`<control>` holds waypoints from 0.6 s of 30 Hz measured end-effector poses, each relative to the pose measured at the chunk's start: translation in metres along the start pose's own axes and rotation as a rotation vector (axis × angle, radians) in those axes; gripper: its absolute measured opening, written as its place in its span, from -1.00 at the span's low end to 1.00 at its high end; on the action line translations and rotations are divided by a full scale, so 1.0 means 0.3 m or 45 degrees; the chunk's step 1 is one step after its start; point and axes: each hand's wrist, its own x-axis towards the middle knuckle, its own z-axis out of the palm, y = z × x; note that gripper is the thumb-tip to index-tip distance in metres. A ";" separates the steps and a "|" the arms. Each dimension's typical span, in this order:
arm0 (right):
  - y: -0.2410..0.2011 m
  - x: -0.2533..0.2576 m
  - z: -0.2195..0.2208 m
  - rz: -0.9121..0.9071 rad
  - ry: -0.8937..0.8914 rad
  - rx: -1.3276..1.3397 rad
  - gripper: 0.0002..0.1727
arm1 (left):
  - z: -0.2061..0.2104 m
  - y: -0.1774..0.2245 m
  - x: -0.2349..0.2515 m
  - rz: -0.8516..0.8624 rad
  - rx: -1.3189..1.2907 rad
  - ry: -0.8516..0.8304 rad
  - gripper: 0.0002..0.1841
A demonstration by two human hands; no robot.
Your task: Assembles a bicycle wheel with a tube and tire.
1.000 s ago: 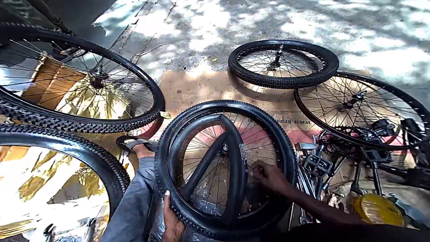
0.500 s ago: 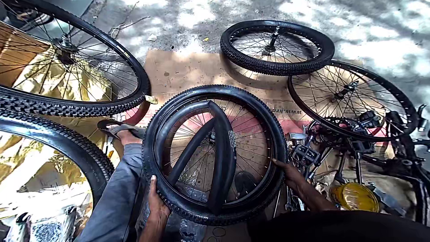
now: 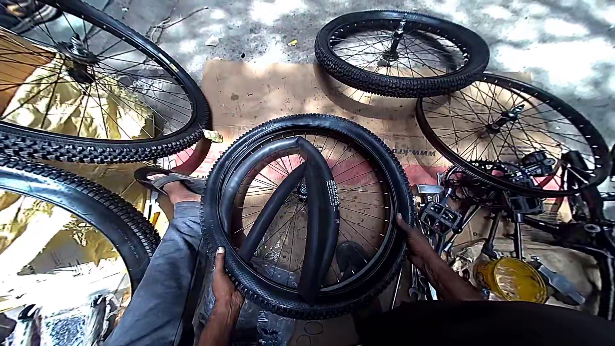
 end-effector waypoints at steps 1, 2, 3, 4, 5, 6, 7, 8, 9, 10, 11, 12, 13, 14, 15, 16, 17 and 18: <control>-0.017 0.004 0.004 -0.069 0.048 -0.077 -0.20 | -0.006 0.011 0.007 -0.044 0.006 -0.012 -0.45; -0.041 0.007 -0.002 -0.158 0.079 -0.213 -0.11 | -0.013 0.025 0.014 -0.088 0.020 -0.026 -0.43; -0.070 0.019 -0.011 -0.274 0.144 -0.405 -0.03 | -0.022 0.038 0.023 -0.121 0.049 -0.040 -0.40; -0.110 0.045 -0.020 -0.417 0.230 -0.622 0.07 | -0.030 0.051 0.038 -0.132 0.096 -0.053 -0.37; -0.162 0.083 -0.021 -0.560 0.301 -0.841 0.15 | -0.029 0.067 0.056 -0.106 0.174 -0.052 -0.36; -0.221 0.122 -0.007 -0.671 0.324 -1.039 0.19 | -0.021 0.086 0.074 -0.048 0.277 -0.029 -0.35; -0.284 0.153 0.023 -0.731 0.293 -1.220 0.20 | -0.007 0.103 0.087 0.030 0.391 0.013 -0.34; -0.335 0.182 0.065 -0.761 0.244 -1.385 0.21 | 0.011 0.117 0.100 0.126 0.509 0.074 -0.32; -0.367 0.211 0.113 -0.783 0.203 -1.529 0.17 | 0.026 0.131 0.116 0.229 0.632 0.126 -0.26; -0.378 0.240 0.156 -0.791 0.187 -1.646 0.11 | 0.037 0.143 0.133 0.326 0.771 0.169 -0.18; -0.373 0.264 0.187 -0.798 0.194 -1.736 0.03 | 0.042 0.156 0.151 0.414 0.923 0.192 -0.11; -0.359 0.287 0.202 -0.815 0.225 -1.788 -0.04 | 0.045 0.168 0.170 0.482 1.065 0.195 -0.03; -0.346 0.303 0.203 -0.831 0.247 -1.821 -0.09 | 0.049 0.180 0.183 0.517 1.172 0.174 0.03; -0.333 0.315 0.193 -0.840 0.249 -1.837 -0.11 | 0.051 0.191 0.193 0.531 1.251 0.150 0.06; -0.325 0.326 0.178 -0.849 0.233 -1.837 -0.11 | 0.049 0.198 0.208 0.534 1.306 0.128 0.05; -0.320 0.338 0.162 -0.842 0.214 -1.833 -0.09 | 0.046 0.201 0.227 0.532 1.346 0.120 0.04; -0.313 0.355 0.147 -0.839 0.194 -1.826 -0.08 | 0.046 0.202 0.243 0.527 1.381 0.115 0.01; -0.304 0.373 0.127 -0.835 0.170 -1.793 -0.09 | 0.048 0.204 0.259 0.524 1.408 0.110 -0.02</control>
